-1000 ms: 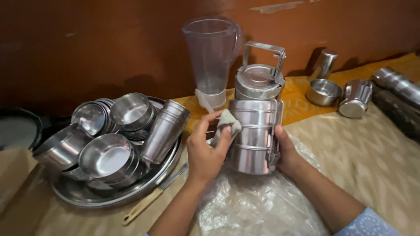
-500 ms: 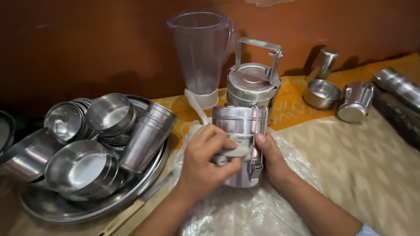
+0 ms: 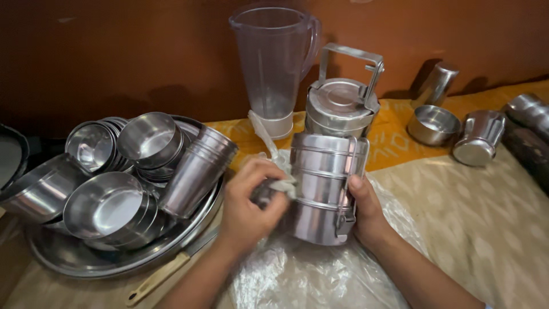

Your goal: The person assembles several metal containers by stacking lids and individual sections, then secures the stack with a metal latch and wipes the exterior with a cloth.

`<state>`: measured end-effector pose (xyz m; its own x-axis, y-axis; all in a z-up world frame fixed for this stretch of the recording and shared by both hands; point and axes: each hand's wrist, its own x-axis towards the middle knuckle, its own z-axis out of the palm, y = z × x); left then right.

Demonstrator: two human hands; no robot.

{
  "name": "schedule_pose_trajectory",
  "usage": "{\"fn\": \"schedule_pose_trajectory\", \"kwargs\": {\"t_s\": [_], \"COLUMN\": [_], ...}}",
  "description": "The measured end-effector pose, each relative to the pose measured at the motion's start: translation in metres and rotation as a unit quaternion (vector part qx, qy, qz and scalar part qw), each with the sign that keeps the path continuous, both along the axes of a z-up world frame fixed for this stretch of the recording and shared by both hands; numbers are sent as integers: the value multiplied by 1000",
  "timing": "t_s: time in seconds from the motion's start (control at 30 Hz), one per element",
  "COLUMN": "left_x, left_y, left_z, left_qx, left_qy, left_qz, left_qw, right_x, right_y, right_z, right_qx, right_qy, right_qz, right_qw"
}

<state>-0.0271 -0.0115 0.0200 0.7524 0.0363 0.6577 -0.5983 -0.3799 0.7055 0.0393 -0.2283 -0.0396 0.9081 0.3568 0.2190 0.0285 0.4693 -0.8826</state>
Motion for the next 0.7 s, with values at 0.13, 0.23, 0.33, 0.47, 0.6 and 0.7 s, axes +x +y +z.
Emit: {"fn": "schedule_pose_trajectory", "kwargs": {"t_s": [0.13,0.23,0.33,0.47,0.6,0.7], "left_x": [-34,-37,-31,-25,-32,-40], "left_y": [-36,-41,-30,-22,-36,-43], "left_z": [7,8,5,2,0,1], "left_qx": [138,208,203,118,154,237], "left_qy": [-145,-210,-195,-148,-172,-239], "left_qz": [53,61,47,42,67,85], "left_qw": [978,953,959,981,971,938], "right_x": [-7,-8,-7,-8,-7,-6], "right_y": [0,1,1,3,3,3], "right_z": [2,4,3,4,2,-1], "right_qx": [-51,-77,-91,-111,-102,-98], "right_qy": [24,-50,-106,-113,-101,-103], "right_qz": [-47,-66,-69,-86,-87,-84], "right_qw": [997,994,988,984,986,986]}}
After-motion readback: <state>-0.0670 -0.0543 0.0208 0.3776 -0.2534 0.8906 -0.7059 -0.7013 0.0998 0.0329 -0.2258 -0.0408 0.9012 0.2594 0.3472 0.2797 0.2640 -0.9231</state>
